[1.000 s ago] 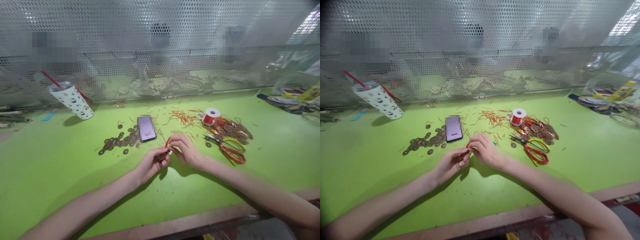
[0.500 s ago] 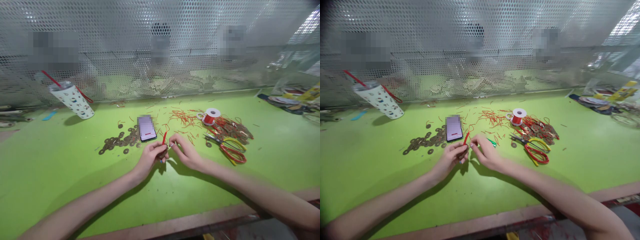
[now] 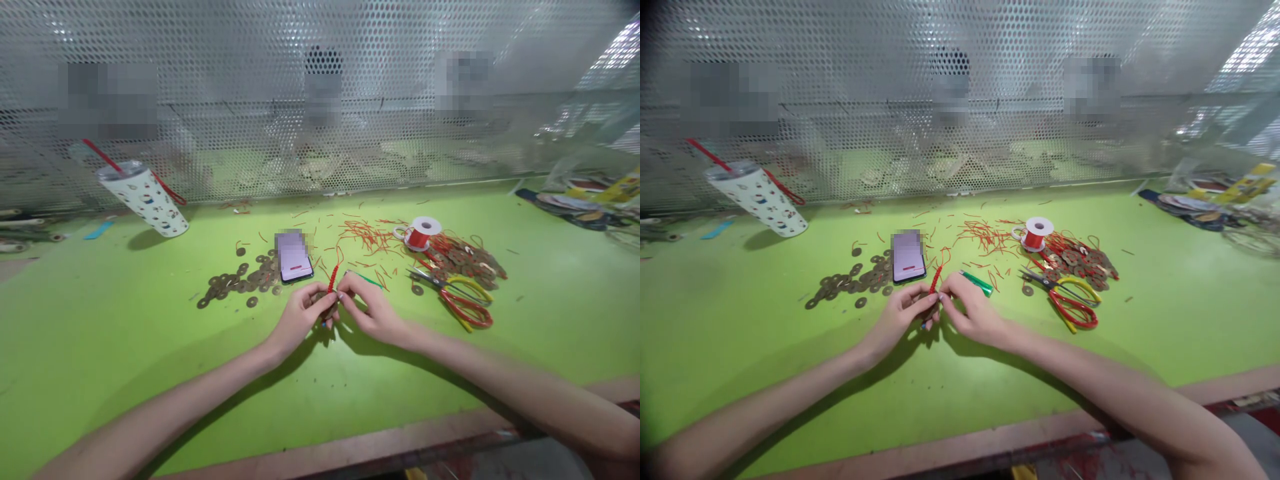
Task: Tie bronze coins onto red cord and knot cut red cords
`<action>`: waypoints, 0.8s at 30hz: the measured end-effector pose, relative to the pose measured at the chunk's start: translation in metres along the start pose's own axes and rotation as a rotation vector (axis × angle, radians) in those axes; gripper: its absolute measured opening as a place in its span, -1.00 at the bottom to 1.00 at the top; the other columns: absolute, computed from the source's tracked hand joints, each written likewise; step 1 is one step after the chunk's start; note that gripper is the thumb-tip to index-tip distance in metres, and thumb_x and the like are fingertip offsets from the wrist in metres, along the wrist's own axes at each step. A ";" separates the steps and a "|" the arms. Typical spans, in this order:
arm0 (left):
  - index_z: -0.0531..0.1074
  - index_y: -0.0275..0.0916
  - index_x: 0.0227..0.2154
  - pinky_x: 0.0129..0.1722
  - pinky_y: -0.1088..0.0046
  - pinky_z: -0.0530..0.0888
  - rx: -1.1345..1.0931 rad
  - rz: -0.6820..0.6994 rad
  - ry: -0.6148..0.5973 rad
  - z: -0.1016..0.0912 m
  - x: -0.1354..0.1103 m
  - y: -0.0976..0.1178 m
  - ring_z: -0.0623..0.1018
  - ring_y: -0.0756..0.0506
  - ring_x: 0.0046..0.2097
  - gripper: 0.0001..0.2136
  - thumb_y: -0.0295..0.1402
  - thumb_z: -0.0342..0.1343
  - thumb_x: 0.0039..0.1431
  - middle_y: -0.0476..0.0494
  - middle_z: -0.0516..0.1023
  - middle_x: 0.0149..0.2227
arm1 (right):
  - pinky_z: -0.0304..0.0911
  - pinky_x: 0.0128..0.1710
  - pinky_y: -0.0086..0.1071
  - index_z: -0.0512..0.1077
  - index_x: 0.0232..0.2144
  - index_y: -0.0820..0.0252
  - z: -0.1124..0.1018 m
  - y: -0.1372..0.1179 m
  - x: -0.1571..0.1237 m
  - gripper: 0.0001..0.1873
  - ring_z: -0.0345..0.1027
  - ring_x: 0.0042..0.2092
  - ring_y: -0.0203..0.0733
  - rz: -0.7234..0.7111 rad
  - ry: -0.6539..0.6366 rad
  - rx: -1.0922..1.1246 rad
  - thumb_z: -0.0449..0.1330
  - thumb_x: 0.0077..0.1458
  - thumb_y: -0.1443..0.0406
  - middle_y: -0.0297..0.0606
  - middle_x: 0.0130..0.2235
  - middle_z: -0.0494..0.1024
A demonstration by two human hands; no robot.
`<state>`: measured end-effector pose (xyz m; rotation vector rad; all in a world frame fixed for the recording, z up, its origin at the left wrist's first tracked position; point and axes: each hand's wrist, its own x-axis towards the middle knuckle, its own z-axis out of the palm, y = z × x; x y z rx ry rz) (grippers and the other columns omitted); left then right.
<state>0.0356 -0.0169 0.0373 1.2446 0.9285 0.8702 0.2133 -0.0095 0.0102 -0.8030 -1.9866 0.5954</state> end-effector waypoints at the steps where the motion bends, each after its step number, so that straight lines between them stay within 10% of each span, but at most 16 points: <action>1: 0.46 -0.32 -0.35 -0.47 0.51 0.40 0.002 0.002 0.001 0.000 0.000 0.001 0.46 0.02 -0.52 -0.82 -0.28 0.18 0.22 -0.08 0.53 -0.50 | 0.23 -0.36 -0.35 0.28 -0.33 0.13 0.000 0.000 0.000 -0.84 0.25 -0.38 -0.23 0.022 -0.005 0.019 -0.01 0.35 0.32 -0.31 -0.40 0.37; 24: 0.49 -0.26 -0.34 -0.37 0.48 0.38 0.371 0.299 0.076 -0.001 -0.004 -0.001 0.49 -0.03 -0.42 -0.92 -0.38 0.15 0.24 -0.07 0.54 -0.45 | 0.28 -0.25 -0.31 0.32 -0.35 0.14 0.001 0.002 -0.001 -0.77 0.31 -0.29 -0.19 0.195 -0.053 0.148 0.00 0.37 0.25 -0.29 -0.34 0.43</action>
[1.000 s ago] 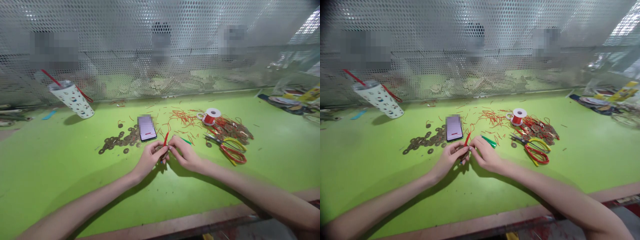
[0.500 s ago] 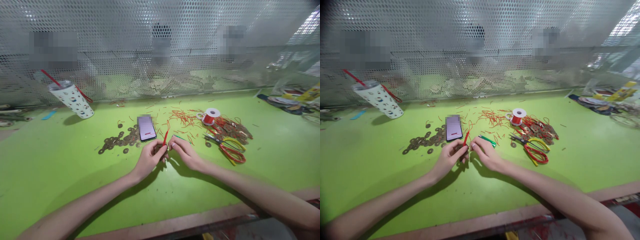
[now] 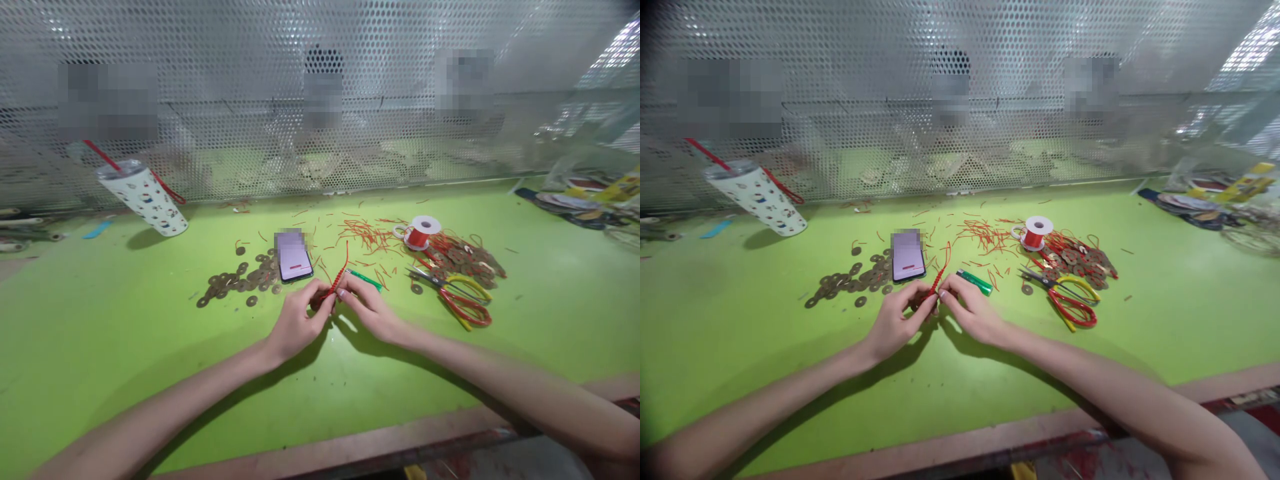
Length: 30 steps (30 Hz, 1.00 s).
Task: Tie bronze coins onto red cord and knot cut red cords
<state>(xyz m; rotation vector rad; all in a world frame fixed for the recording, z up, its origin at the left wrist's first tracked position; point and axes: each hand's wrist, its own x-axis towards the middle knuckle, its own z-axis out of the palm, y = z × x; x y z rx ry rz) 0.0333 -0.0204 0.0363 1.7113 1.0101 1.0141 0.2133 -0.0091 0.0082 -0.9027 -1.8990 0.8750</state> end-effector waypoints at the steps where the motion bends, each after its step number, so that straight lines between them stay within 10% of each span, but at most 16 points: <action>1: 0.49 -0.26 -0.34 -0.37 0.48 0.37 0.007 0.004 -0.001 0.000 0.000 0.000 0.49 -0.02 -0.43 -0.92 -0.38 0.14 0.24 -0.07 0.54 -0.45 | 0.28 -0.25 -0.31 0.31 -0.35 0.15 0.000 0.000 0.000 -0.78 0.31 -0.29 -0.20 0.005 0.001 0.004 0.00 0.37 0.25 -0.29 -0.34 0.42; 30: 0.45 -0.31 -0.28 -0.39 0.50 0.42 0.114 0.130 -0.030 -0.001 0.000 -0.014 0.50 0.00 -0.42 -0.88 -0.38 0.06 0.32 -0.06 0.53 -0.42 | 0.23 -0.20 -0.30 0.32 -0.35 0.14 0.001 0.002 -0.001 -0.80 0.31 -0.26 -0.17 0.112 -0.018 0.141 0.00 0.33 0.24 -0.27 -0.33 0.44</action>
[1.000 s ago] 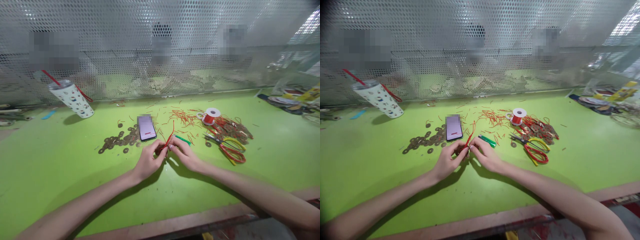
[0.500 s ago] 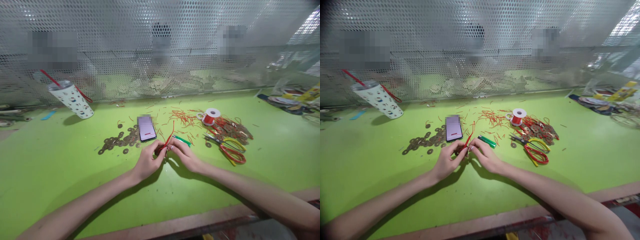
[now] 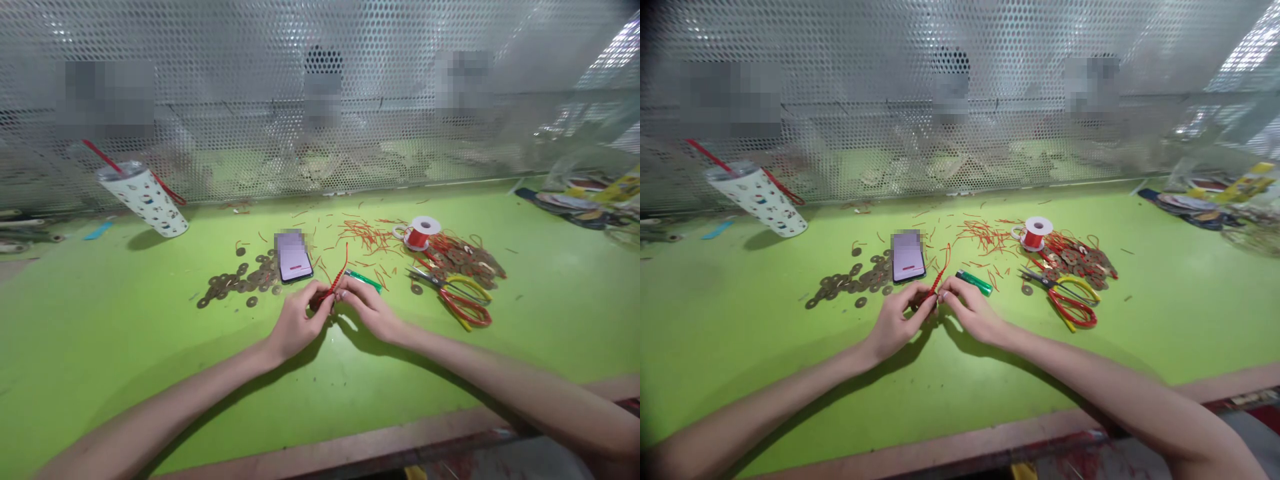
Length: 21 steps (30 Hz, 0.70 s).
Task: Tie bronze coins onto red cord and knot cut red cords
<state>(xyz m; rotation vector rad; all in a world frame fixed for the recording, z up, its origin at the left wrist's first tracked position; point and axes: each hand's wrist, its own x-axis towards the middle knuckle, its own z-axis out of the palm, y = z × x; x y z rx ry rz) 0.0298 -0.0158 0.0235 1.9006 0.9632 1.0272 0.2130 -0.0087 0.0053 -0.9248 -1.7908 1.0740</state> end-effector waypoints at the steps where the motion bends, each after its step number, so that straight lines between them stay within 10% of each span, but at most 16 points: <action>1: 0.44 -0.31 -0.28 -0.40 0.50 0.41 -0.001 0.002 0.001 0.000 0.000 0.000 0.50 0.01 -0.43 -0.88 -0.38 0.06 0.32 -0.06 0.53 -0.43 | 0.23 -0.20 -0.29 0.33 -0.35 0.13 0.000 0.000 0.000 -0.78 0.31 -0.26 -0.16 0.003 -0.001 0.003 -0.01 0.34 0.23 -0.26 -0.33 0.44; 21: 0.37 -0.27 -0.24 -0.41 0.49 0.52 -0.219 -0.176 0.049 0.004 -0.004 -0.010 0.54 0.01 -0.43 -0.85 -0.27 0.07 0.35 -0.02 0.52 -0.42 | 0.21 -0.20 -0.28 0.37 -0.37 0.14 0.003 0.009 0.002 -0.69 0.32 -0.27 -0.18 0.119 0.212 0.010 -0.01 0.35 0.14 -0.29 -0.35 0.45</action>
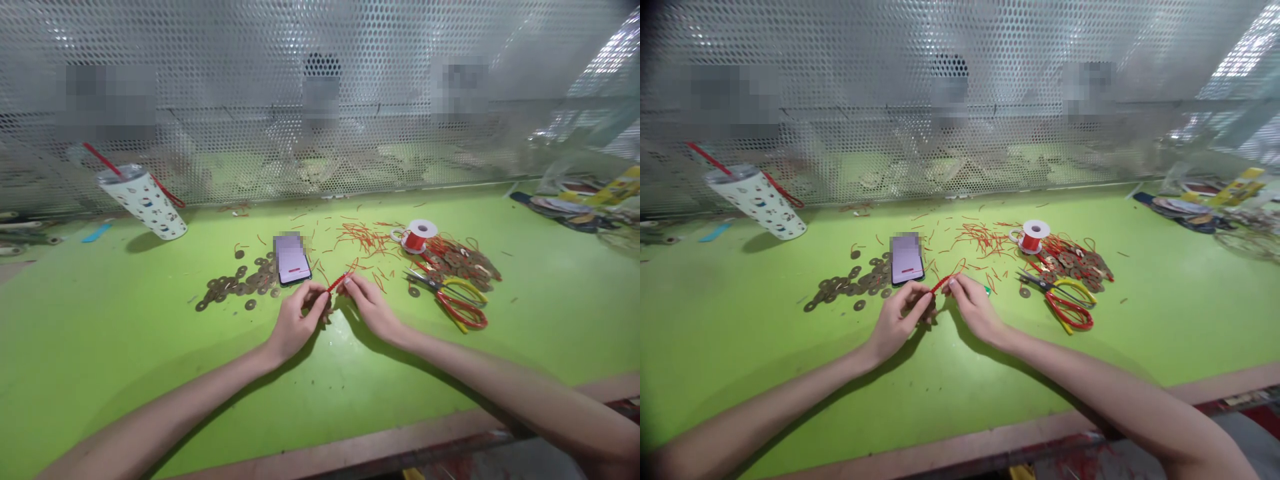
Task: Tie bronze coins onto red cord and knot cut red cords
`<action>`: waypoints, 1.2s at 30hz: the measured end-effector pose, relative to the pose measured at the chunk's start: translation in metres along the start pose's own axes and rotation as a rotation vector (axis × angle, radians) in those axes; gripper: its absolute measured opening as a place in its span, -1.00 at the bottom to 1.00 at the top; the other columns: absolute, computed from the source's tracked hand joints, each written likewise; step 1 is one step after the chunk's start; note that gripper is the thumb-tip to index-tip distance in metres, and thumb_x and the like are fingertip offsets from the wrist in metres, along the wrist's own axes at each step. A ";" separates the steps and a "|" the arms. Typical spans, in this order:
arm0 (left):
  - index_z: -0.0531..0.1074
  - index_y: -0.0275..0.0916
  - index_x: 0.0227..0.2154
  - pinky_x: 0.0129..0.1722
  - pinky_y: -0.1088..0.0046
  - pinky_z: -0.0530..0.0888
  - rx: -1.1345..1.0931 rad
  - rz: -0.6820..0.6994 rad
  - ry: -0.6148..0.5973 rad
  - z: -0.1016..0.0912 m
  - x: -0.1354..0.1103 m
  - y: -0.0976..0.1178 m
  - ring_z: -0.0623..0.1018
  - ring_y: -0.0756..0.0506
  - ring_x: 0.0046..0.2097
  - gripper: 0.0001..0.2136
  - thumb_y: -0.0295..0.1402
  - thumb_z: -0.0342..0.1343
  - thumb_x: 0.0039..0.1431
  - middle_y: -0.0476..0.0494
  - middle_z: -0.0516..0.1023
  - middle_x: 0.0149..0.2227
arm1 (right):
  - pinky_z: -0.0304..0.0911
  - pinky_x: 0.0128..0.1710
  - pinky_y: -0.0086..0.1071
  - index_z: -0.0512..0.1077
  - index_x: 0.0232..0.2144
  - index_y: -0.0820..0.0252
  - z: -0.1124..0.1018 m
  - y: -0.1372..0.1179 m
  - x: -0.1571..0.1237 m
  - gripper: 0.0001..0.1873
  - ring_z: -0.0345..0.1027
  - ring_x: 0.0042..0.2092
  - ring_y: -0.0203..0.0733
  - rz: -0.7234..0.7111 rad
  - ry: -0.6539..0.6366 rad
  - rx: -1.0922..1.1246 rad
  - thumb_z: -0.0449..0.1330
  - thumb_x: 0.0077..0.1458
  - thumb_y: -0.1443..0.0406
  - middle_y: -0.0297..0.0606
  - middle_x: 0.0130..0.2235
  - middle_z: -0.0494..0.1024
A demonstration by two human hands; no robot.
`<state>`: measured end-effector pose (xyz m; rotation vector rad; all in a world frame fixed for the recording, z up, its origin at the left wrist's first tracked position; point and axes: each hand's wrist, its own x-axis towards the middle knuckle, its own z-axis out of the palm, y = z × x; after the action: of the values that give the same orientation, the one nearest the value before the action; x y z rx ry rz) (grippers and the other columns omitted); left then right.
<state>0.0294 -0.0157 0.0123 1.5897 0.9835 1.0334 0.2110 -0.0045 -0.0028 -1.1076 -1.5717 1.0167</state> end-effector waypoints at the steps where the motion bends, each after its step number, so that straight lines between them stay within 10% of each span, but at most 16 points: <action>1: 0.37 -0.27 -0.24 -0.42 0.48 0.52 -0.006 -0.003 0.000 0.000 0.000 -0.001 0.55 0.00 -0.41 -0.84 -0.26 0.07 0.35 -0.02 0.52 -0.42 | 0.22 -0.19 -0.28 0.38 -0.36 0.13 -0.001 -0.001 0.000 -0.71 0.32 -0.26 -0.18 0.016 0.005 0.034 0.00 0.34 0.15 -0.29 -0.35 0.46; 7: 0.39 -0.28 -0.24 -0.46 0.49 0.49 -0.022 -0.020 -0.050 0.000 -0.001 -0.002 0.51 0.02 -0.47 -0.82 -0.24 0.07 0.35 -0.03 0.51 -0.44 | 0.31 -0.08 -0.23 0.42 -0.22 0.07 -0.001 -0.003 -0.003 -0.86 0.41 -0.18 -0.18 0.014 -0.140 0.210 0.16 0.26 0.16 -0.28 -0.20 0.52; 22: 0.38 -0.30 -0.24 -0.45 0.41 0.54 -0.207 -0.175 -0.094 -0.003 0.008 0.000 0.55 -0.02 -0.47 -0.75 -0.22 0.23 0.19 -0.11 0.60 -0.40 | 0.22 -0.35 -0.35 0.45 -0.33 0.14 -0.007 -0.009 0.006 -0.66 0.26 -0.38 -0.27 0.139 0.063 0.307 0.23 0.15 -0.01 -0.34 -0.41 0.43; 36: 0.39 -0.30 -0.36 -0.53 0.47 0.52 -0.192 -0.180 -0.102 -0.003 0.008 0.003 0.58 -0.03 -0.54 -0.73 -0.17 0.12 0.30 -0.11 0.59 -0.47 | 0.31 -0.27 -0.31 0.38 -0.32 0.18 -0.001 -0.007 -0.002 -0.72 0.39 -0.32 -0.22 0.001 -0.118 -0.004 0.10 0.30 0.10 -0.27 -0.35 0.51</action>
<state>0.0293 -0.0075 0.0173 1.3572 0.9120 0.8865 0.2107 -0.0081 0.0034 -1.0681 -1.6668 1.0971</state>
